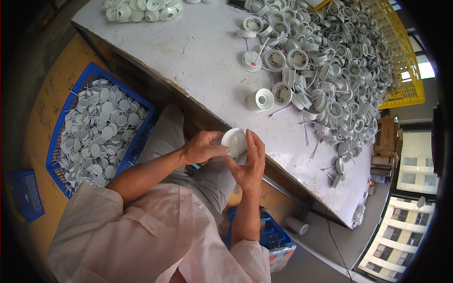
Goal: The person assembles LED light fixtures by fitting plastic caps onto the circular light bases by hand and placing the assembled units on the table.
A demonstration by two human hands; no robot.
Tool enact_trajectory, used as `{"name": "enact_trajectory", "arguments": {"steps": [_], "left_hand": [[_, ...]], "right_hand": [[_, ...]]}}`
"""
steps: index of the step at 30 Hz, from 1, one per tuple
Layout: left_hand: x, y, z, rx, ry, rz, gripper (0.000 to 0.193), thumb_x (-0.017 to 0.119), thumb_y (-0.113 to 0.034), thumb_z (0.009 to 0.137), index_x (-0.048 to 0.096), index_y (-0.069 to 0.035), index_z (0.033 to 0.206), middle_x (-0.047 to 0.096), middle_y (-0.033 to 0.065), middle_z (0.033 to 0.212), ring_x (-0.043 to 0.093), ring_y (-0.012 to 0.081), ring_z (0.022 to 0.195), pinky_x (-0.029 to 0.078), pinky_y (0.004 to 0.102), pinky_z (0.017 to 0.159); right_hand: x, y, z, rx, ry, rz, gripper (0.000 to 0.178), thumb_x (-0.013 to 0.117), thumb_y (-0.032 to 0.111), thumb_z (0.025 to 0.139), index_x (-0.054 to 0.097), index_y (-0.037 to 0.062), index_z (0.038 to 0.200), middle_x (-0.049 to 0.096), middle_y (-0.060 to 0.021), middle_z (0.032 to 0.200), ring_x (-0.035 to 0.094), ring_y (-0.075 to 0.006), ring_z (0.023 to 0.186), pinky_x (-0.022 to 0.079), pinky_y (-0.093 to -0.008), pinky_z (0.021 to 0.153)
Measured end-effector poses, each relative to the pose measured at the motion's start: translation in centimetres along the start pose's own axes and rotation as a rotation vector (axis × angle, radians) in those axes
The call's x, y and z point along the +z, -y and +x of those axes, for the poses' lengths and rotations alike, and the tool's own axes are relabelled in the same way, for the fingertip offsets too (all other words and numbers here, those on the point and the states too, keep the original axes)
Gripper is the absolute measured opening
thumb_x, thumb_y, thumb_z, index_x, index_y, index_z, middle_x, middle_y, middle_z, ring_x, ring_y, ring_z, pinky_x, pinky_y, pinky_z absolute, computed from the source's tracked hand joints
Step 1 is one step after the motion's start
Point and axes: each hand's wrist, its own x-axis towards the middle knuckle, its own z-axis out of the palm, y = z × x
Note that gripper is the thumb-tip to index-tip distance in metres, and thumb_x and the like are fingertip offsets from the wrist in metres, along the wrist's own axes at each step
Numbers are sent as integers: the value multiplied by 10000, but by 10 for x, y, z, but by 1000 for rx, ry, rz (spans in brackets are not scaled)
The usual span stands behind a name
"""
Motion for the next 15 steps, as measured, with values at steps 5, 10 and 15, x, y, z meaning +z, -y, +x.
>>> {"name": "enact_trajectory", "arguments": {"steps": [5,10,15], "left_hand": [[17,7,14,-60,110,20,300,652,-221,859,627,25,1029,617,16,731,520,45,583,410,199,495],[45,-12,38,-298,198,79,258,564,-113,938,565,59,1129,679,113,889,619,91,692,477,208,571],[91,-10,68,-333,237,74,319,548,-178,956,552,60,1168,687,143,904,669,128,743,469,217,490]], "right_hand": [[-29,-13,-3,-78,-23,-146,849,854,88,557,468,4,1309,530,-218,1234,541,-385,1030,468,-443,849],[-51,-41,-3,-38,-44,-178,786,835,94,583,501,33,1291,527,-196,1238,541,-369,1022,474,-440,828],[-89,-66,-14,57,-79,-217,763,833,94,586,523,42,1280,528,-184,1245,542,-361,1048,490,-413,841]]}}
